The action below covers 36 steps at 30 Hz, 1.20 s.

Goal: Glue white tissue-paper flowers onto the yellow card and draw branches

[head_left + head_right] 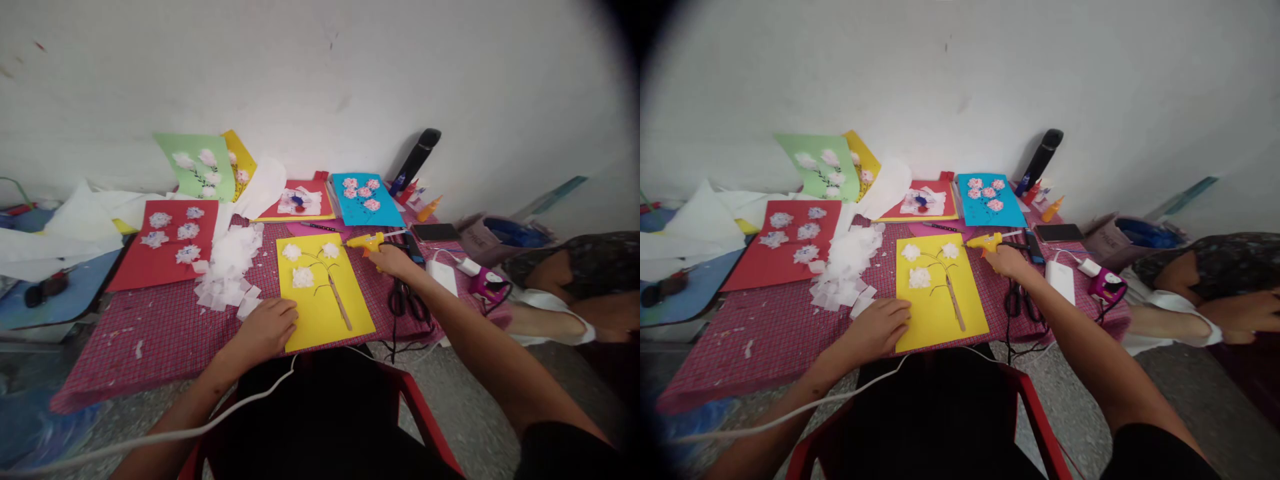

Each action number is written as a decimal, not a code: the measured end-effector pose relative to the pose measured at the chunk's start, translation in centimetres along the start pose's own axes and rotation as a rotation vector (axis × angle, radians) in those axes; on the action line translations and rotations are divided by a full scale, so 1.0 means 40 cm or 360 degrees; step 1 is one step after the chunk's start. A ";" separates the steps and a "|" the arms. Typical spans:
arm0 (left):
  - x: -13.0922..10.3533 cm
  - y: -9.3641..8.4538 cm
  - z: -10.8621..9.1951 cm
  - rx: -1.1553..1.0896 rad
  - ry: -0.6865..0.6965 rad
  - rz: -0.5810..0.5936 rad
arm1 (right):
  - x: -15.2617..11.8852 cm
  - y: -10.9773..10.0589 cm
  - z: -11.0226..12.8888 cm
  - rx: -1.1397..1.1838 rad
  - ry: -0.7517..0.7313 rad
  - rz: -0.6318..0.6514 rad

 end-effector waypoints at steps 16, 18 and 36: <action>-0.086 -0.006 -0.043 -0.0134 -0.0126 -0.0314 | -0.031 -0.004 -0.114 -0.0050 0.0012 0.0226; -0.132 -0.026 -0.023 -0.0152 -0.0263 -0.0377 | -0.044 -0.023 -0.088 -0.0411 -0.0134 -0.0069; -0.055 -0.109 0.212 0.0141 -0.0623 -0.0011 | -0.285 0.241 0.120 -0.0872 -0.0530 -0.0091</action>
Point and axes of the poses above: each hand's wrist, its own x-axis towards the middle knuckle, its own y-axis out of the palm, z = x × y, the point moved 4 cm from there along x, towards the middle knuckle, and after that the axes turned 5 degrees about y, right-handed, at the moved point
